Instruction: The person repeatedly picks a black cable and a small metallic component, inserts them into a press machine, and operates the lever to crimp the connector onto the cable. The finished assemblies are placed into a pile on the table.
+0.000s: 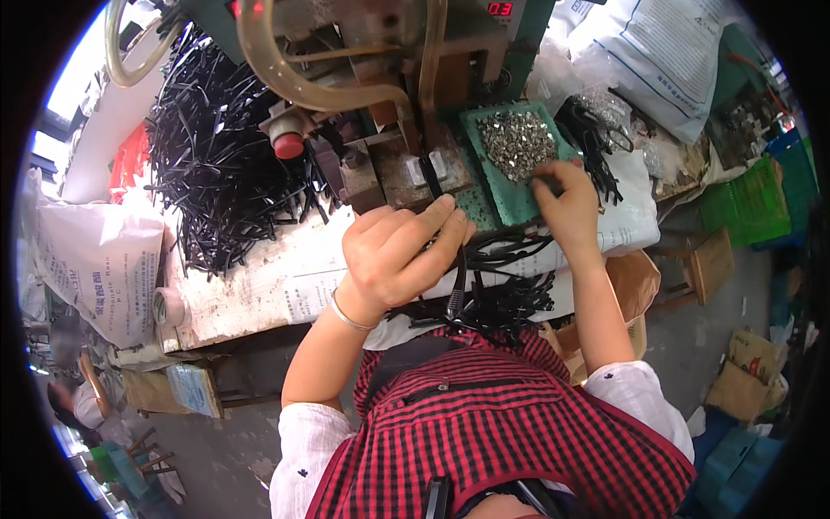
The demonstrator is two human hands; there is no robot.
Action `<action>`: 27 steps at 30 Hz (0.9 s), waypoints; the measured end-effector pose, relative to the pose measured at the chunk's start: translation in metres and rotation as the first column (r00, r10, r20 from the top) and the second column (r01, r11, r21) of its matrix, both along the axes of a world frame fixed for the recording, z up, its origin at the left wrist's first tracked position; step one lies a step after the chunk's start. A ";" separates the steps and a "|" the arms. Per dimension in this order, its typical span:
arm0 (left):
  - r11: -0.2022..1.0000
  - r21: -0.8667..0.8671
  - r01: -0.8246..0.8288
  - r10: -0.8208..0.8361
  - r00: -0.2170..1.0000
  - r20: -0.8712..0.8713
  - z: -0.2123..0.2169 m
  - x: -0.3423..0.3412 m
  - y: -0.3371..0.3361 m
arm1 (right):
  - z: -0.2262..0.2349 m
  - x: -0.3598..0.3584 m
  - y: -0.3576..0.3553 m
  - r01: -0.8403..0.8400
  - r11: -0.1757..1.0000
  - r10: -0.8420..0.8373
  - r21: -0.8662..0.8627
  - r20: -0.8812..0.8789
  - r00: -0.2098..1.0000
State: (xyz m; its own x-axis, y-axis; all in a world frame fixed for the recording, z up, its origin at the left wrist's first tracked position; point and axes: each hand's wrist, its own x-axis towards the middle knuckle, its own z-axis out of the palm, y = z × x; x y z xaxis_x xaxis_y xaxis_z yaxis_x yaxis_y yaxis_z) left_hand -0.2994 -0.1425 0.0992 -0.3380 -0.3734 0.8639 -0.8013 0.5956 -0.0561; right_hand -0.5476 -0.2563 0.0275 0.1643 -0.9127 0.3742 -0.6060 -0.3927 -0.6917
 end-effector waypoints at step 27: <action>0.472 0.366 -0.802 0.797 0.566 0.211 -0.049 0.175 0.027 | -0.004 0.005 0.002 0.023 0.986 -0.091 -0.166 -0.415 0.905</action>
